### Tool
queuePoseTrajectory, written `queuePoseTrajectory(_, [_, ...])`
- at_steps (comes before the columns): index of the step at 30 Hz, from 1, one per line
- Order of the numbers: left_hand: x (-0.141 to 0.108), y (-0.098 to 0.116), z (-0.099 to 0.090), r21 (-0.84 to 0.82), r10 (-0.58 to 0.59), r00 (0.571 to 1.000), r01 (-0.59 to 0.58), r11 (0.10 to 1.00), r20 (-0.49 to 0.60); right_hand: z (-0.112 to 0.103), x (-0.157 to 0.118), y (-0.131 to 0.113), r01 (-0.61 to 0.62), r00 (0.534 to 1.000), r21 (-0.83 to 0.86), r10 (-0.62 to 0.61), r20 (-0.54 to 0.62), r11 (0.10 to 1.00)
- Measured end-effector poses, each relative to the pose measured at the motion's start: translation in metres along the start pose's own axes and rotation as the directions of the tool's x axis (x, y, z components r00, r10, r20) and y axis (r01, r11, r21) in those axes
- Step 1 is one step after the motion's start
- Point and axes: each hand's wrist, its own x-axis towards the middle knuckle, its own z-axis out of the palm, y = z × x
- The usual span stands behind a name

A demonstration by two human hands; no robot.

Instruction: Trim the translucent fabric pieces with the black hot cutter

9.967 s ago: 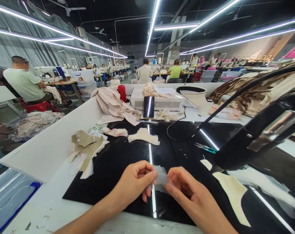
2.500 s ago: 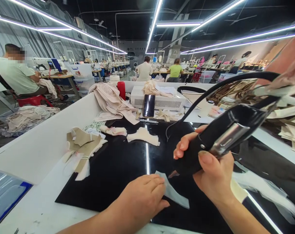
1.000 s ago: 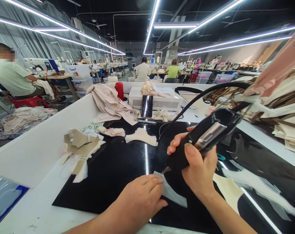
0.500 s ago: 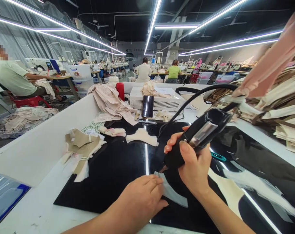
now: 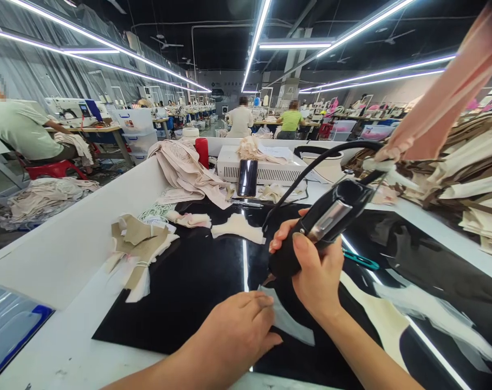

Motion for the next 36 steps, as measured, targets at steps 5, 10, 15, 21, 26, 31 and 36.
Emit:
queuePoseTrajectory(5, [0.002, 0.001, -0.007, -0.044, -0.017, 0.998, 0.020, 0.999, 0.066, -0.007, -0.001, -0.008, -0.009, 1.000, -0.005, 0.009, 0.014, 1.000])
queuePoseTrajectory(10, [0.004, 0.002, -0.017, -0.041, -0.016, 0.996, 0.020, 0.999, 0.088, -0.025, -0.010, -0.035, -0.001, 0.999, -0.041, 0.003, 0.038, 0.999])
queuePoseTrajectory(15, [0.002, 0.000, -0.021, -0.017, -0.012, 0.991, 0.015, 1.000, 0.132, -0.045, -0.022, -0.055, 0.001, 0.999, -0.111, -0.005, -0.035, 0.994])
queuePoseTrajectory(21, [0.001, -0.001, -0.021, -0.001, -0.006, 0.990, 0.006, 1.000, 0.143, -0.056, -0.031, -0.061, 0.015, 0.998, -0.110, -0.021, -0.054, 0.994])
queuePoseTrajectory(26, [0.001, -0.001, -0.023, 0.006, -0.007, 0.992, 0.006, 1.000, 0.128, -0.057, -0.036, -0.059, 0.011, 0.999, -0.119, -0.017, -0.050, 0.993])
queuePoseTrajectory(31, [0.002, -0.001, -0.024, 0.017, 0.001, 0.991, -0.004, 1.000, 0.136, -0.057, -0.035, -0.058, 0.013, 0.998, -0.108, -0.018, -0.053, 0.994])
queuePoseTrajectory(36, [0.003, -0.001, -0.026, 0.030, 0.014, 0.989, -0.018, 0.999, 0.150, -0.059, -0.037, -0.055, 0.015, 0.999, -0.119, -0.020, -0.043, 0.993])
